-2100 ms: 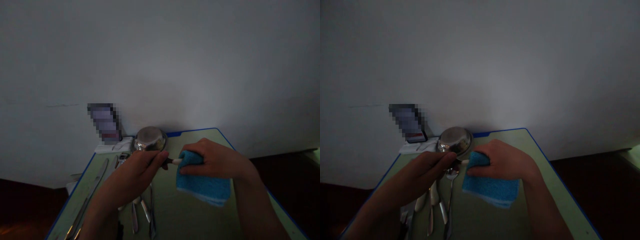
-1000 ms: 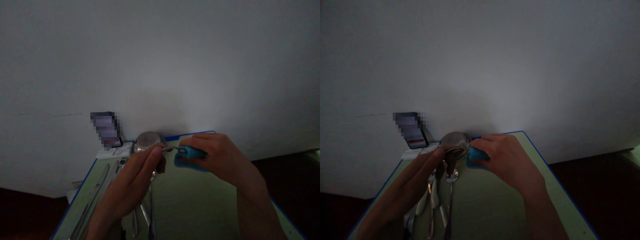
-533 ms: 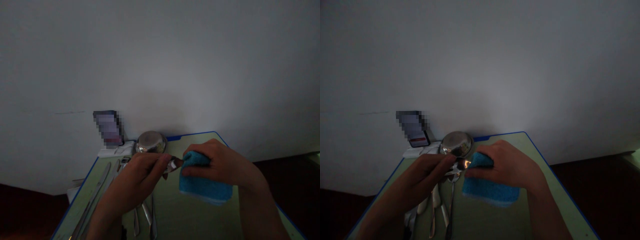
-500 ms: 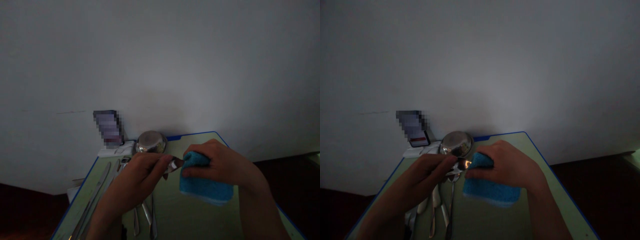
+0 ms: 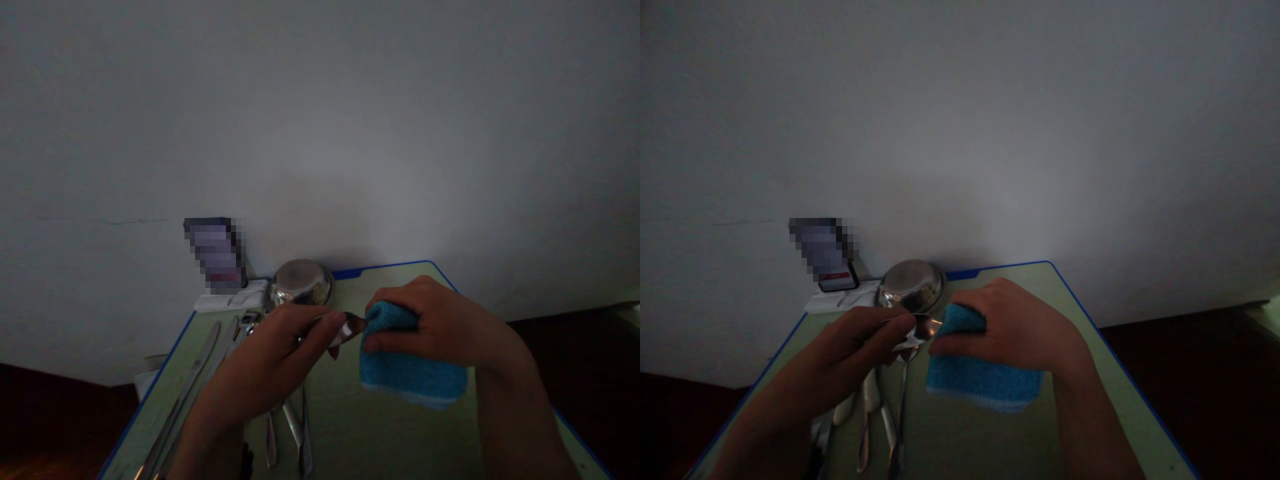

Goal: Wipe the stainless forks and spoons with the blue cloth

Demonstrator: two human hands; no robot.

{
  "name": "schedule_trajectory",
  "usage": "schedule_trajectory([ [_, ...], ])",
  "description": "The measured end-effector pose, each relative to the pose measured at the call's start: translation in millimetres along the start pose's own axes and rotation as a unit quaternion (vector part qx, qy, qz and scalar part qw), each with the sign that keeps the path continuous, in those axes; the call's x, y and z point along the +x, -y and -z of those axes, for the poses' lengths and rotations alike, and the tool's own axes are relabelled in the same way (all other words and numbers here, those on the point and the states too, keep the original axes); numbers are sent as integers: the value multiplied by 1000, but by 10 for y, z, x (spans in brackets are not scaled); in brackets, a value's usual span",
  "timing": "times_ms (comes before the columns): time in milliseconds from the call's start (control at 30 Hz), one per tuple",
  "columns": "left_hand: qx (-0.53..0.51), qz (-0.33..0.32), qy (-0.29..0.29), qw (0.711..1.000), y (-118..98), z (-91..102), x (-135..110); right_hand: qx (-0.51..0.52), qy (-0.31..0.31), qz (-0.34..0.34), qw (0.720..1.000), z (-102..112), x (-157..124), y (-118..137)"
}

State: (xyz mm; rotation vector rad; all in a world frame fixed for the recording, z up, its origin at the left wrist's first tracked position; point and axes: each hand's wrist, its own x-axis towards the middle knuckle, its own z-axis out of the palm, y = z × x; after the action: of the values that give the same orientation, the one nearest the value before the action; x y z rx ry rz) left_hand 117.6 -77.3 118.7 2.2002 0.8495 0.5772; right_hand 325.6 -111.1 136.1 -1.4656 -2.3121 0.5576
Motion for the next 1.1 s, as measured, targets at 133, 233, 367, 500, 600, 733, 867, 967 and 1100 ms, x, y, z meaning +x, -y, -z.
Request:
schedule_trajectory([
  [133,74,-3,23,997,-17,7,23,-31,0,-3,1000,-49,38,5],
  [233,114,-4,40,993,-12,16,41,-55,10,16,998,-104,90,23],
  [367,127,-7,46,991,32,37,43,-53,32,39,997,-116,108,-1],
  [500,142,1,19,990,93,70,35,-30,65,21,997,-51,22,-76],
  [600,151,1,10,988,117,101,33,-33,58,7,998,1,-56,-110],
  [733,135,15,3,991,134,138,17,-23,29,6,999,27,-114,-122],
  [867,77,17,8,997,171,136,-12,-21,14,6,1000,-2,-98,-115],
  [967,76,23,13,997,168,109,-5,-31,31,7,999,-47,-40,-80],
  [1100,76,16,28,997,113,56,39,-26,71,23,997,-109,38,-9],
])
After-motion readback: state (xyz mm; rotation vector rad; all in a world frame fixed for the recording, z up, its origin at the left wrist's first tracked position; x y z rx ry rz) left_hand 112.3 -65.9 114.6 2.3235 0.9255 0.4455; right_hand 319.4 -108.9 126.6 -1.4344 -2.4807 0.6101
